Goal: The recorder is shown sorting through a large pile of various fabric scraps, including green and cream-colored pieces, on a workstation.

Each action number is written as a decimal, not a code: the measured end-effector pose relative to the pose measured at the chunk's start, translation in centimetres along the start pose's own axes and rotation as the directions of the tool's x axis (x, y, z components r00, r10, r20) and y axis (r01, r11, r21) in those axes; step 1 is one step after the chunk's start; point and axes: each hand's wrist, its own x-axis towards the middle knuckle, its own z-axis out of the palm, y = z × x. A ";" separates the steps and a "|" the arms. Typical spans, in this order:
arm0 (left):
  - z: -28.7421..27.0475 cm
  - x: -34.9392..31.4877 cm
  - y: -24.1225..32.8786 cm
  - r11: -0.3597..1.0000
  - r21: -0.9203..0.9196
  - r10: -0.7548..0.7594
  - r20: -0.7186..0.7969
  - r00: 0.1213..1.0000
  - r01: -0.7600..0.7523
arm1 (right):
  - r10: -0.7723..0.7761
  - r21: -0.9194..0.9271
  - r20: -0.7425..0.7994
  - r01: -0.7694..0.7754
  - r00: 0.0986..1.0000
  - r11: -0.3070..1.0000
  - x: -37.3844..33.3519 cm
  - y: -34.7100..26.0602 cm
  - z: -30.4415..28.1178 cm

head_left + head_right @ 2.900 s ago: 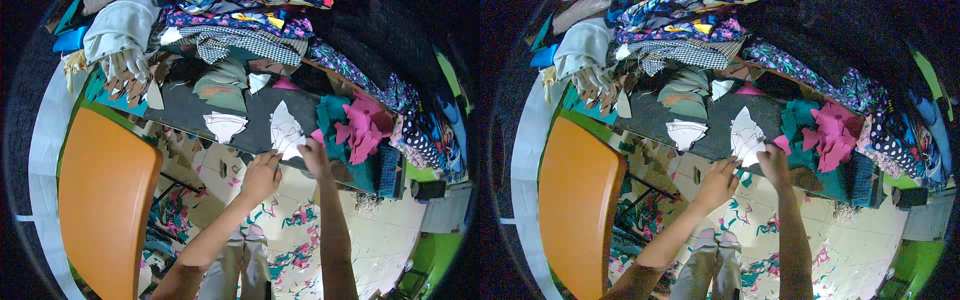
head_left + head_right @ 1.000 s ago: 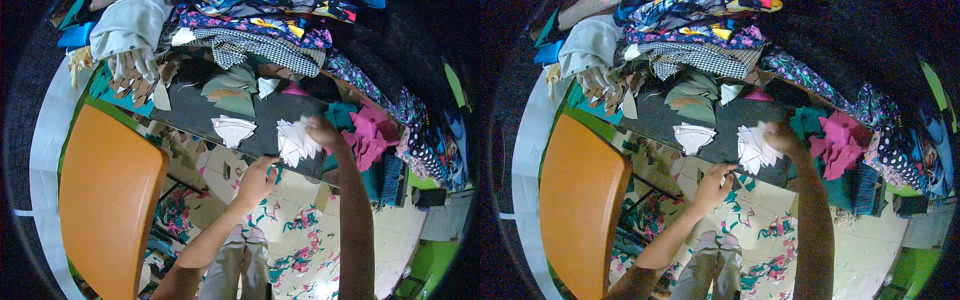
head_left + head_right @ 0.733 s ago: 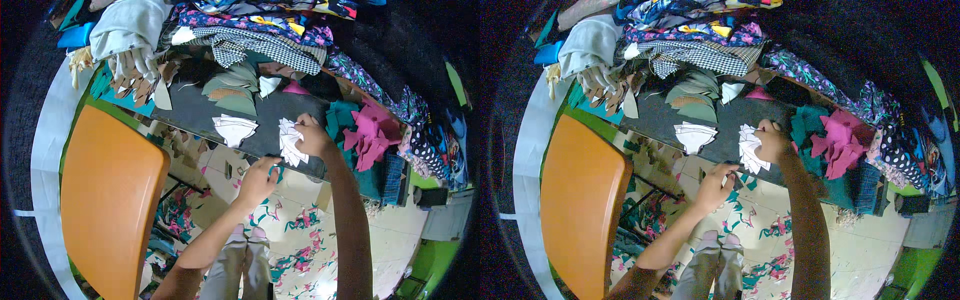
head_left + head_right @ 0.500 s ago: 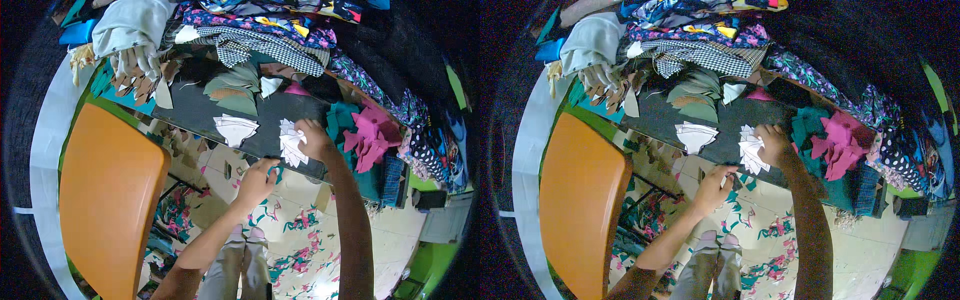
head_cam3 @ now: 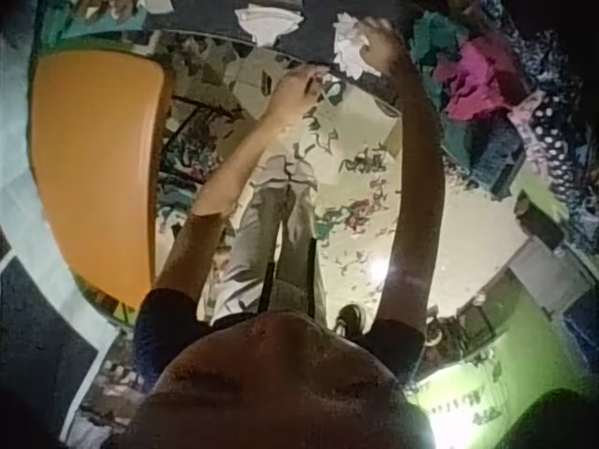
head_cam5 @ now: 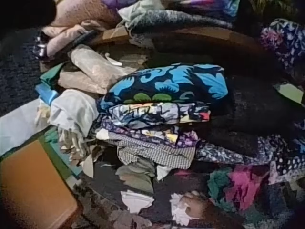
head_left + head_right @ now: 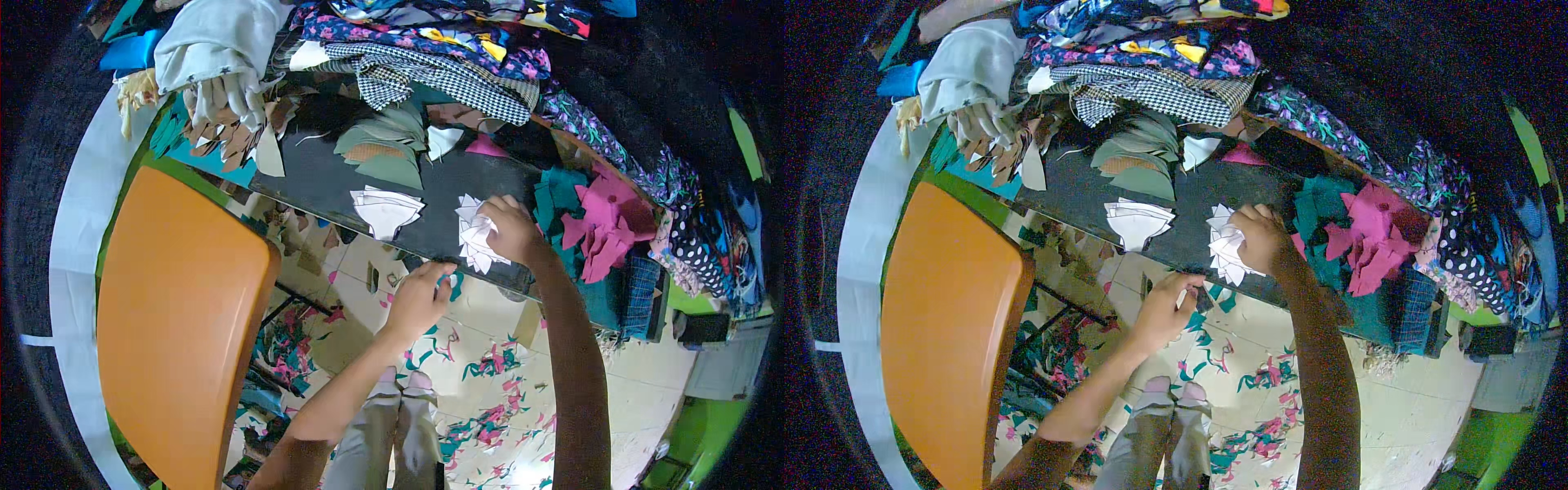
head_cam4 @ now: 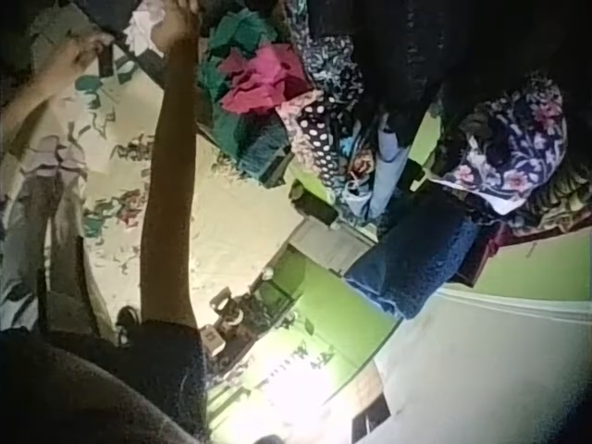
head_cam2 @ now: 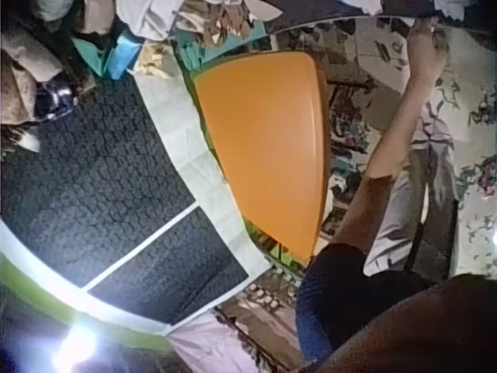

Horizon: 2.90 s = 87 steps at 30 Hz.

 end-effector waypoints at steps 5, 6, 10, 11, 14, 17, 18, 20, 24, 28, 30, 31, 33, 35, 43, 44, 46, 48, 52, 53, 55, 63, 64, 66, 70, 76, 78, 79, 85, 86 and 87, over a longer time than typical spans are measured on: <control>0.2 0.1 -0.2 0.999 0.018 0.040 -0.027 0.999 -0.040 | -0.085 0.002 -0.050 0.085 0.995 0.996 0.4 0.0 -0.3; 0.2 -0.1 -0.2 0.999 0.018 0.040 -0.026 0.999 -0.039 | -0.043 -0.053 0.006 0.043 0.999 0.998 0.4 -0.2 -0.5; -0.2 -0.2 -0.2 1.000 0.028 0.006 -0.024 1.000 -0.005 | -0.041 -0.041 -0.075 0.038 0.996 0.998 0.3 -1.1 -1.2; -0.2 -0.1 -0.3 0.999 0.027 0.018 -0.031 0.999 -0.017 | -0.042 -0.042 -0.074 0.039 0.996 0.998 0.0 -1.1 -1.7; -0.4 0.0 -0.2 1.000 0.006 -0.002 -0.014 1.000 0.002 | 0.153 0.268 0.115 -0.179 0.982 0.947 -0.8 -0.1 -3.0; -0.5 0.0 -0.5 0.991 -0.092 -0.093 0.037 0.995 0.097 | 0.341 0.374 0.309 -0.443 0.888 0.815 -0.6 -1.4 -5.4; -0.4 0.0 -0.6 0.991 -0.095 -0.094 0.037 0.995 0.097 | 0.341 0.372 0.310 -0.444 0.887 0.815 -0.7 -1.4 -4.9; -0.2 0.2 -0.5 0.858 -0.449 -0.223 0.110 0.969 0.249 | 0.276 0.777 0.212 -0.333 0.938 0.535 -1.1 -1.0 -3.0; -0.4 1.1 0.2 0.615 -0.753 -0.245 0.100 0.964 0.234 | 0.271 0.903 0.403 -0.428 0.874 0.039 -0.8 -4.3 -0.7; -1.4 1.9 1.8 0.538 -0.802 -0.379 0.043 0.924 0.258 | 0.277 0.882 0.449 -0.370 0.850 -0.293 -0.7 -7.0 1.0; -1.7 2.3 1.4 0.564 -0.808 -0.376 -0.069 0.924 0.170 | 0.280 0.851 0.470 -0.346 0.837 -0.394 -0.4 -8.2 1.0; -1.7 2.5 1.4 0.582 -0.809 -0.367 -0.171 0.914 0.082 | 0.292 0.815 0.493 -0.318 0.820 -0.485 -0.5 -8.4 1.0; -2.3 2.4 1.5 0.664 -0.746 -0.321 -0.226 0.920 0.048 | 0.277 0.788 0.486 -0.279 0.829 -0.549 -1.2 -8.3 2.6; -2.7 2.3 2.1 0.688 -0.725 -0.231 -0.180 0.956 0.030 | 0.182 0.601 0.576 -0.262 0.797 -0.755 -1.7 -9.0 3.4; -3.4 2.2 1.5 0.636 -0.766 -0.306 -0.138 0.942 0.095 | 0.317 0.664 0.551 -0.175 0.772 -0.727 -1.2 -11.8 3.6; -3.6 2.0 1.1 0.656 -0.748 -0.313 -0.150 0.938 0.099 | 0.330 0.679 0.520 -0.147 0.788 -0.719 -1.1 -12.1 3.7; -3.2 1.8 0.7 0.729 -0.683 -0.289 -0.246 0.925 0.046 | 0.342 0.693 0.487 -0.118 0.803 -0.711 -1.0 -12.7 4.0; -3.2 0.7 1.1 0.797 -0.603 -0.286 -0.320 0.903 0.038 | 0.348 0.615 0.628 -0.169 0.696 -0.770 -1.0 -13.0 4.3; -4.1 0.5 1.3 0.612 -0.782 -0.341 -0.390 0.855 -0.113 | 0.362 0.703 0.587 -0.234 0.724 -0.672 -1.1 -14.3 4.4; -4.6 0.9 0.6 0.566 -0.805 -0.292 -0.399 0.869 -0.180 | 0.360 0.701 0.589 -0.235 0.724 -0.673 -1.0 -14.4 4.0; -5.0 1.3 1.0 0.304 -0.928 -0.341 -0.318 0.885 -0.216 | 0.330 0.711 0.595 -0.289 0.733 -0.642 -1.0 -14.2 3.3; -3.6 -0.5 -0.3 0.562 -0.818 -0.141 -0.239 0.961 -0.122 | 0.254 0.589 0.558 -0.162 0.790 -0.792 -2.0 -15.3 5.0; -3.8 -0.5 -0.1 0.548 -0.828 -0.152 -0.236 0.960 -0.117 | 0.233 0.594 0.595 -0.226 0.769 -0.772 -2.0 -15.3 4.8; -4.0 -0.3 0.3 0.523 -0.845 -0.219 -0.257 0.941 -0.109 | 0.264 0.655 0.602 -0.277 0.753 -0.703 -2.4 -15.4 4.4; -4.9 0.0 -0.2 0.341 -0.938 -0.208 -0.147 0.967 -0.070 | 0.232 0.742 0.568 -0.369 0.790 -0.560 -2.9 -14.7 3.4; -4.8 0.3 0.8 -0.014 -1.000 -0.325 0.017 0.946 0.014 | 0.216 0.717 0.607 -0.409 0.765 -0.565 -3.6 -14.4 3.6; -5.4 0.0 -0.5 0.021 -0.999 -0.281 0.042 0.959 0.050 | 0.205 0.739 0.627 -0.490 0.752 -0.463 -3.4 -14.8 3.6; -5.6 0.0 -0.8 0.053 -0.995 -0.238 0.072 0.969 0.087 | 0.205 0.738 0.628 -0.490 0.751 -0.464 -3.5 -14.8 3.4; -5.6 -0.1 1.6 -0.109 -0.984 -0.254 0.165 0.953 0.141 | 0.190 0.717 0.687 -0.609 0.702 -0.340 -4.2 -14.1 3.8; -5.2 -0.1 2.6 -0.159 -0.982 -0.382 0.156 0.911 0.101 | 0.262 0.761 0.633 -0.523 0.728 -0.384 -4.2 -14.2 3.8; -4.7 -0.3 2.3 -0.166 -0.981 -0.376 0.161 0.913 0.104 | 0.337 0.799 0.578 -0.431 0.744 -0.419 -4.3 -14.1 3.7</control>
